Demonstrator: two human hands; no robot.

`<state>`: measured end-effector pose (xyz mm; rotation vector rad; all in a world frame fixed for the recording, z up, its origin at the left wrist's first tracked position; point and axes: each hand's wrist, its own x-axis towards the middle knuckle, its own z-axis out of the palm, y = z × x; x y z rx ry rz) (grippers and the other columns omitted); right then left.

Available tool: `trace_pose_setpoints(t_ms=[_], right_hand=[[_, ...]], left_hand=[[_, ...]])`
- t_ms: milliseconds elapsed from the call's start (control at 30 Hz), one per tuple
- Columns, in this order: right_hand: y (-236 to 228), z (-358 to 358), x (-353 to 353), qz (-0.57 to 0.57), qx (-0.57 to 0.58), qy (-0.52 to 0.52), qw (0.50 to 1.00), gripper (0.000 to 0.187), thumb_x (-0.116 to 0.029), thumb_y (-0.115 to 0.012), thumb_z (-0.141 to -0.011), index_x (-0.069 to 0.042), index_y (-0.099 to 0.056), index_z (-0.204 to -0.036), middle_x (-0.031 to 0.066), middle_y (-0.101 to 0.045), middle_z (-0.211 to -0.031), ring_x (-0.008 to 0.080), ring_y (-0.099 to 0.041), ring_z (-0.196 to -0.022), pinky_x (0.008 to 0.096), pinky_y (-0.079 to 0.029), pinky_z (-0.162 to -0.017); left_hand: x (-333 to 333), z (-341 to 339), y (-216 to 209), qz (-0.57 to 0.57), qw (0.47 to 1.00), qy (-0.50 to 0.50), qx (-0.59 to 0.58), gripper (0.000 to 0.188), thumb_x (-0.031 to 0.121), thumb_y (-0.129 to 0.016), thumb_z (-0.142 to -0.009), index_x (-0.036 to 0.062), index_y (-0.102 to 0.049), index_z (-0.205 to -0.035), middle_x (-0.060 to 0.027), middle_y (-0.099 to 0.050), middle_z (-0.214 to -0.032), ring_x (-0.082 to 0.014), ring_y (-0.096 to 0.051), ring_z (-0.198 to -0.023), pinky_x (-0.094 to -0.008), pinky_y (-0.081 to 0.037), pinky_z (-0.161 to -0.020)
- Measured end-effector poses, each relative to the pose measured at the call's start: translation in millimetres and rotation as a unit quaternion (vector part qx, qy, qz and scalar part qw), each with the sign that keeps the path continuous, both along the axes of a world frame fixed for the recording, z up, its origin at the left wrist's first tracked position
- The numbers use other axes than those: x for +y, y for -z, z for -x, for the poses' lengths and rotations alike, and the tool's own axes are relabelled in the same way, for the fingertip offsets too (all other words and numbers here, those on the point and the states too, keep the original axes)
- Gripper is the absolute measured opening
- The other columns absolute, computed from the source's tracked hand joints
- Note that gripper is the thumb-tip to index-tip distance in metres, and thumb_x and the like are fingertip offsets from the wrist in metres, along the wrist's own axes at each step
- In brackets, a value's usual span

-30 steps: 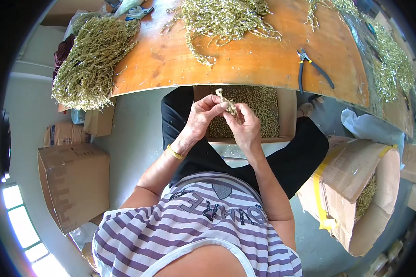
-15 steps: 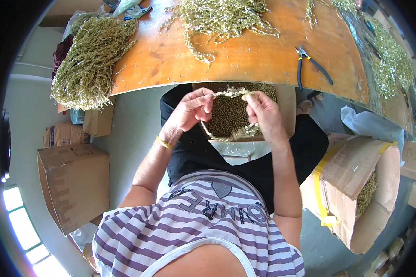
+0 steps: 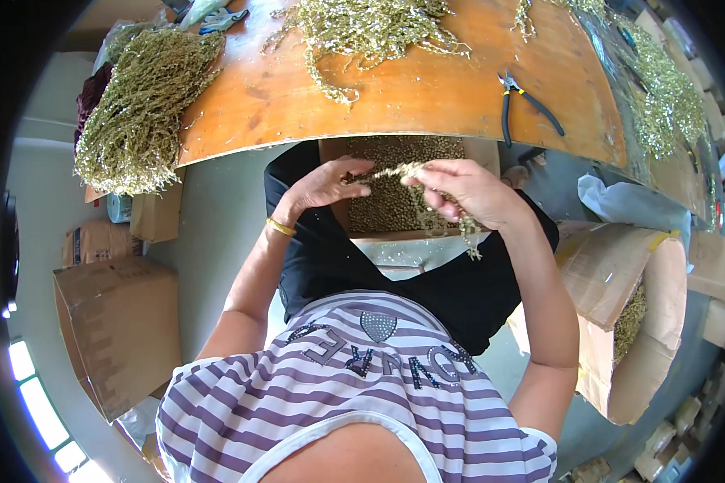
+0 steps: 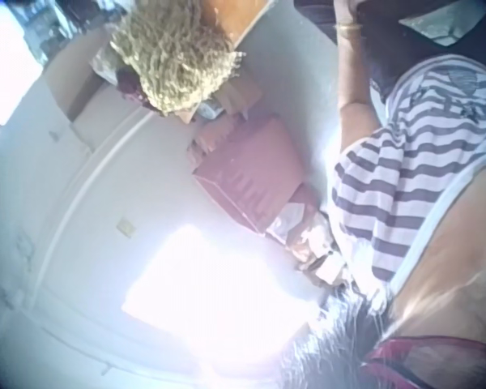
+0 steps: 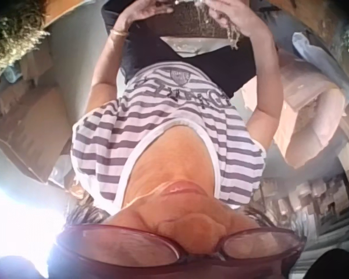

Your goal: Trimming gold-colored plastic decorative strands with small shears and placing them in a box.

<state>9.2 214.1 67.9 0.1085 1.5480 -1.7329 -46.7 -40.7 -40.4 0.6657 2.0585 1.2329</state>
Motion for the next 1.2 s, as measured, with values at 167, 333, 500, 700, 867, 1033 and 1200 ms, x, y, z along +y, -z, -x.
trace_pose_setpoints(t_ms=[167,333,500,700,867,1033,1200], right_hand=[[13,0,-11,-0.007,-0.039,-0.069,0.997,0.024,-0.023,-0.047,-0.089,-0.002,-0.055,-0.099,-0.0030,-0.046,-0.060,0.0031,-0.040,-0.046,0.0155,-0.033,-0.041],[17,2,-1,-0.062,-0.015,-0.136,0.989,0.020,-0.021,-0.050,-0.087,-0.003,-0.055,-0.094,-0.0023,-0.051,-0.062,0.0029,-0.045,-0.047,0.0156,-0.034,-0.042],[22,-1,36,-0.054,0.004,-0.129,0.990,0.036,-0.017,-0.047,-0.087,-0.003,-0.047,-0.120,-0.0014,-0.052,-0.067,0.0027,-0.044,-0.049,0.0153,-0.034,-0.045],[25,-8,43,-0.023,0.036,-0.029,0.999,0.026,-0.016,-0.048,-0.087,-0.001,-0.054,-0.108,-0.0015,-0.051,-0.068,0.0024,-0.043,-0.049,0.0150,-0.034,-0.045],[17,-8,32,-0.017,0.056,-0.012,0.998,0.021,-0.016,-0.050,-0.087,-0.002,-0.056,-0.102,-0.0025,-0.051,-0.067,0.0020,-0.042,-0.049,0.0148,-0.034,-0.045],[8,-8,18,-0.021,0.059,-0.048,0.997,0.019,-0.016,-0.049,-0.087,-0.003,-0.055,-0.100,-0.0029,-0.050,-0.066,0.0018,-0.043,-0.049,0.0147,-0.033,-0.044],[11,-11,26,-0.025,0.122,-0.048,0.991,0.022,-0.019,-0.048,-0.088,-0.006,-0.050,-0.107,-0.0018,-0.051,-0.067,0.0030,-0.046,-0.051,0.0158,-0.036,-0.045]], left_hand=[[49,-29,-52,-0.235,0.970,0.054,0.017,0.063,0.009,-0.065,-0.074,0.0061,-0.034,-0.129,-0.0106,-0.044,-0.125,-0.0187,-0.037,-0.118,-0.0314,-0.029,-0.099],[53,-31,-52,-0.184,0.970,0.071,-0.140,0.045,0.013,-0.057,-0.083,0.0058,-0.041,-0.124,-0.0009,-0.057,-0.086,-0.0066,-0.047,-0.066,-0.0204,-0.040,-0.060],[34,-34,-53,-0.071,0.992,0.042,-0.095,0.028,0.013,-0.052,-0.086,0.0052,-0.054,-0.112,0.0022,-0.051,-0.064,-0.0051,-0.044,-0.059,-0.0205,-0.038,-0.055],[25,-45,-36,-0.121,0.985,-0.002,-0.122,0.031,0.023,-0.055,-0.086,0.0035,-0.055,-0.110,0.0029,-0.048,-0.062,-0.0040,-0.043,-0.058,-0.0200,-0.037,-0.053],[30,-46,-49,-0.043,0.986,0.043,-0.156,0.046,0.030,-0.058,-0.082,0.0005,-0.048,-0.116,-0.0079,-0.059,-0.086,-0.0129,-0.053,-0.081,-0.0259,-0.043,-0.073],[73,-51,-46,-0.294,0.934,0.008,-0.203,0.044,0.033,-0.051,-0.086,-0.0002,-0.046,-0.114,-0.0090,-0.053,-0.105,-0.0168,-0.051,-0.098,-0.0296,-0.037,-0.089],[83,-52,-29,-0.308,0.906,-0.013,-0.289,0.020,0.020,-0.049,-0.089,0.0026,-0.055,-0.095,-0.0024,-0.056,-0.077,-0.0084,-0.054,-0.066,-0.0224,-0.046,-0.067]])
